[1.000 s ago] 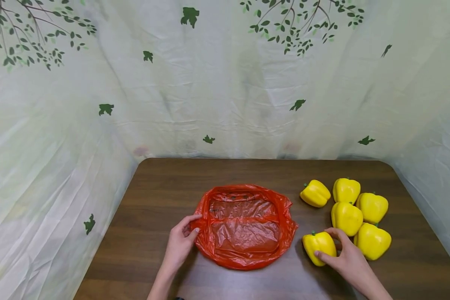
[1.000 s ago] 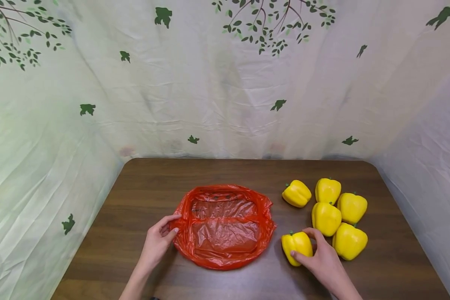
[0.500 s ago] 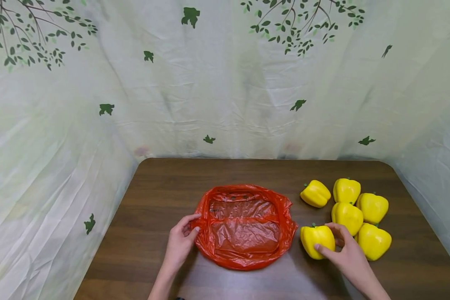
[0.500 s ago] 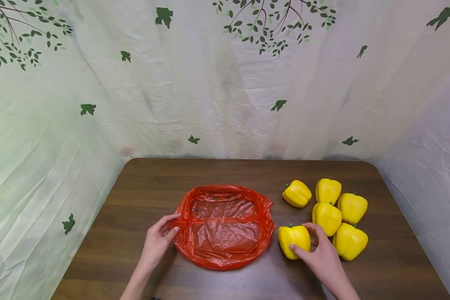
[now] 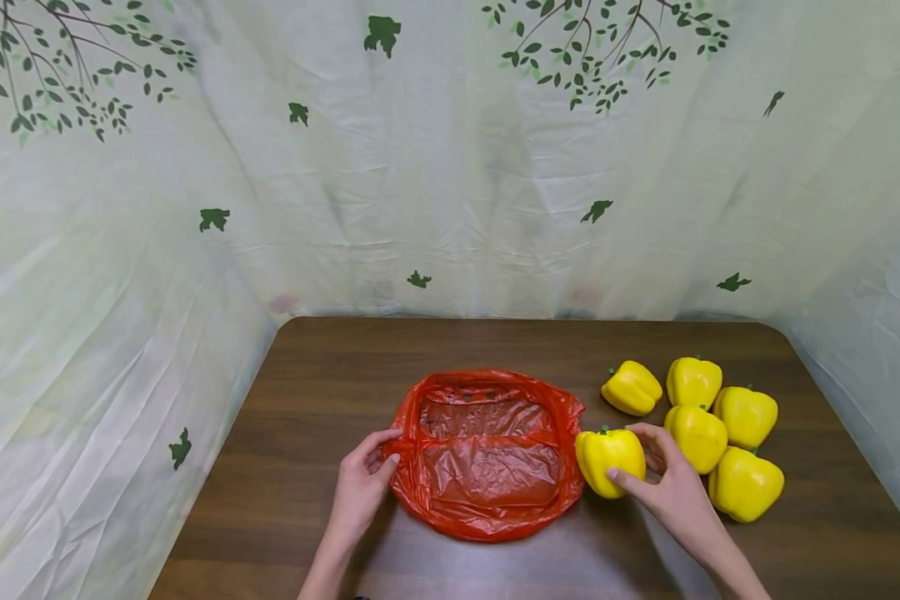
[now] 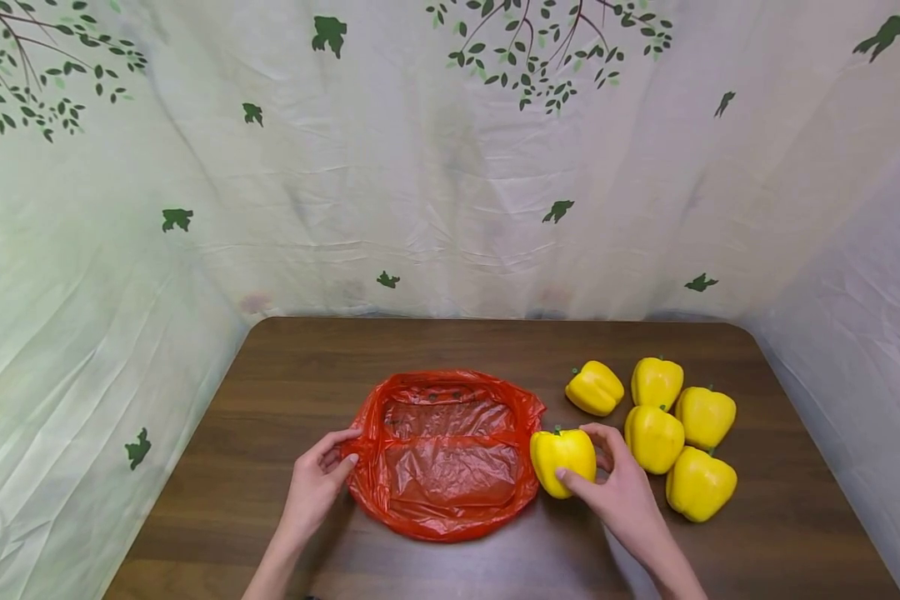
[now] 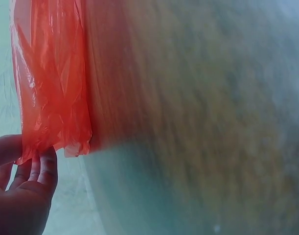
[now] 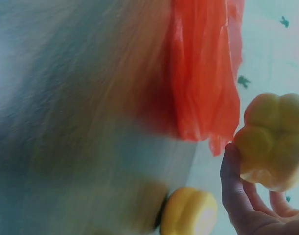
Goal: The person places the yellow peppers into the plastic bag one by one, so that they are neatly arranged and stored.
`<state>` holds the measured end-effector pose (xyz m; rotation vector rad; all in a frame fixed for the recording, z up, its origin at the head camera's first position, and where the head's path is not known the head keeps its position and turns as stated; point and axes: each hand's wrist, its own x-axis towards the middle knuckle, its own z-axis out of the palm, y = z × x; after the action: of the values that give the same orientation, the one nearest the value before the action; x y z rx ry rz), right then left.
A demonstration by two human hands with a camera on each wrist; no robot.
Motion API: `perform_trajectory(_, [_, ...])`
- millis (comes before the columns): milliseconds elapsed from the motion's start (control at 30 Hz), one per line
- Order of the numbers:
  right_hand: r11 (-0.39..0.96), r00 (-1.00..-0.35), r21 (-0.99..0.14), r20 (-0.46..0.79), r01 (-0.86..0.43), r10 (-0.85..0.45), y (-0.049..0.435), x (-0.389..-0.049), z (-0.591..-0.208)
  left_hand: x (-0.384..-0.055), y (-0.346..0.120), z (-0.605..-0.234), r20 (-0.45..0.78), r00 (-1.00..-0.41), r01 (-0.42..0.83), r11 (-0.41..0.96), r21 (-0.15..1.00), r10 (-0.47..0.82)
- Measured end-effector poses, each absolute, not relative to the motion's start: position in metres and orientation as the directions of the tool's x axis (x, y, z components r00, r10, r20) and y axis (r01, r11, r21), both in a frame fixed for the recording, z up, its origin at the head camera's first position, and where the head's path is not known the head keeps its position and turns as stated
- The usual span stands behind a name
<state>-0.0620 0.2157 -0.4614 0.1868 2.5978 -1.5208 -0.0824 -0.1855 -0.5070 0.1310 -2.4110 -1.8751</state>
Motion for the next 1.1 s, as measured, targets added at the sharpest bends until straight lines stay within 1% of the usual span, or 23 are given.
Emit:
perform_trajectory(233, [0.434,-0.996,-0.898,-0.092,0.075,-0.019,0.205,-0.069,-0.459,-0.082,-0.185,-0.507,0.013,-0.992,-0.024,0.28,0.96,-0.128])
perform_trajectory(400, [0.4,-0.996,-0.916,-0.067,0.036,-0.065,0.199,-0.075,-0.458,-0.082,-0.186,-0.507,0.004,-0.992,-0.035,0.296,0.955,-0.129])
perform_trajectory(500, [0.399,-0.995,-0.917,-0.05,0.013,-0.083,0.195,-0.079,-0.459,-0.082,-0.186,-0.507,-0.011,-0.992,-0.047,0.291,0.955,-0.124])
perform_trajectory(667, [0.424,-0.993,-0.906,-0.034,-0.017,-0.112,0.189,-0.085,-0.458,-0.083,-0.186,-0.507,-0.002,-0.992,-0.039,0.29,0.956,-0.125])
perform_trajectory(867, [0.449,-0.99,-0.893,-0.057,-0.007,-0.129,0.179,-0.093,-0.453,-0.083,-0.185,-0.507,0.011,-0.993,-0.026,0.298,0.954,-0.121])
perform_trajectory(1100, [0.42,-0.983,-0.907,-0.092,0.018,-0.157,0.168,-0.103,-0.453,-0.083,-0.185,-0.508,0.015,-0.992,-0.022,0.292,0.956,-0.125])
